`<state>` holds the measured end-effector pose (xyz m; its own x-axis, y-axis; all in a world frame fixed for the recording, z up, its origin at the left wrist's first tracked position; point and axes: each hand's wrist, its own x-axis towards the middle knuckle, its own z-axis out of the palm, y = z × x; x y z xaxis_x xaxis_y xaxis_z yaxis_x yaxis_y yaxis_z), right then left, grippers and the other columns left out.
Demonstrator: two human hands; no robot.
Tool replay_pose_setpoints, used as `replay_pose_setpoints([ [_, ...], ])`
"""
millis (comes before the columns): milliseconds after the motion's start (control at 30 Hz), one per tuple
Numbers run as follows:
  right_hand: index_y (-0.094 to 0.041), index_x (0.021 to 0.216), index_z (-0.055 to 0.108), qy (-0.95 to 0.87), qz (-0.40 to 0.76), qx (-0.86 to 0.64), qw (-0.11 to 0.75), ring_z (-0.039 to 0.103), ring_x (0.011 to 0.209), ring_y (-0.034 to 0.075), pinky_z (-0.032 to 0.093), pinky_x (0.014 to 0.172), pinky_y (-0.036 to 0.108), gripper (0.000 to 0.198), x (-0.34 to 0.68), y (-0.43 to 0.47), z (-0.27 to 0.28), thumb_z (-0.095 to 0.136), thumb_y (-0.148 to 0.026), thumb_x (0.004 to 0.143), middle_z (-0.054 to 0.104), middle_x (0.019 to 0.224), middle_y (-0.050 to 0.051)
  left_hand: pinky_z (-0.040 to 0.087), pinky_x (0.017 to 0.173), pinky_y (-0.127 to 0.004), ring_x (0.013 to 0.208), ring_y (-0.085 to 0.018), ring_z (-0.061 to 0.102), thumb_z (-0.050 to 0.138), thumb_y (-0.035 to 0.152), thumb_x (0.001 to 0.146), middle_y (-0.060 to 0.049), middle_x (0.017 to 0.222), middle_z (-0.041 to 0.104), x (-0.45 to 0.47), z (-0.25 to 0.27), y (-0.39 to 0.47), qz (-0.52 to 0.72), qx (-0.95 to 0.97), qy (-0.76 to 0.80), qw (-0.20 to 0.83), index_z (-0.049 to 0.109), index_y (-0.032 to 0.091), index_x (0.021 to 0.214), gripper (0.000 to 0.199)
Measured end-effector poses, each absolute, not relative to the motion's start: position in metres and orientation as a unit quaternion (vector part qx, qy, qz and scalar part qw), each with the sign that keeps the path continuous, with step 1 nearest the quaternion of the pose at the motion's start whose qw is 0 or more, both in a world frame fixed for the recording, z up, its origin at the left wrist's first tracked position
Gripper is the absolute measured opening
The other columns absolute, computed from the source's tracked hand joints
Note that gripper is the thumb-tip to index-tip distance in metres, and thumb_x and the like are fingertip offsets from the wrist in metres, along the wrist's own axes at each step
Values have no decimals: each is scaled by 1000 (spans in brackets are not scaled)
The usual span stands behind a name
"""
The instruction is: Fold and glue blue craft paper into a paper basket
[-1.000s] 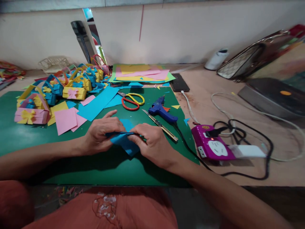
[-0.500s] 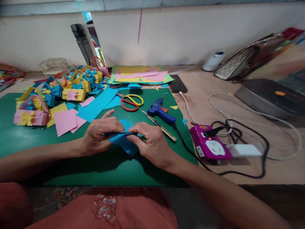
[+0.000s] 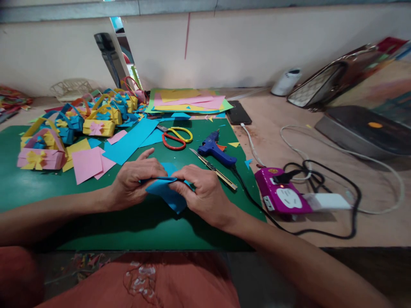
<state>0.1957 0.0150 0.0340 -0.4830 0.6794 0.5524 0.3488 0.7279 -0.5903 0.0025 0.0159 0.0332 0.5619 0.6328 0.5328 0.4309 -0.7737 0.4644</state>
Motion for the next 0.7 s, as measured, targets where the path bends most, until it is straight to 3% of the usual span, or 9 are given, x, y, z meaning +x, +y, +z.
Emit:
replay_pose_setpoints([
  [267,-19,79,63,-838,197,-296,414,58,65,10,45,62,23,4,196,18,32,59,-17,80,61,67,-2,21,105,-46,72,-12,59,44,21,89,-2,74,65,2,34,16,346,880,296,132,60,16,84,18],
  [700,-18,76,61,-839,181,-286,425,56,63,10,45,62,23,5,198,17,32,59,-19,80,60,65,-2,21,106,-49,79,-13,59,36,4,77,-2,82,65,0,37,17,303,906,273,114,54,17,94,28],
])
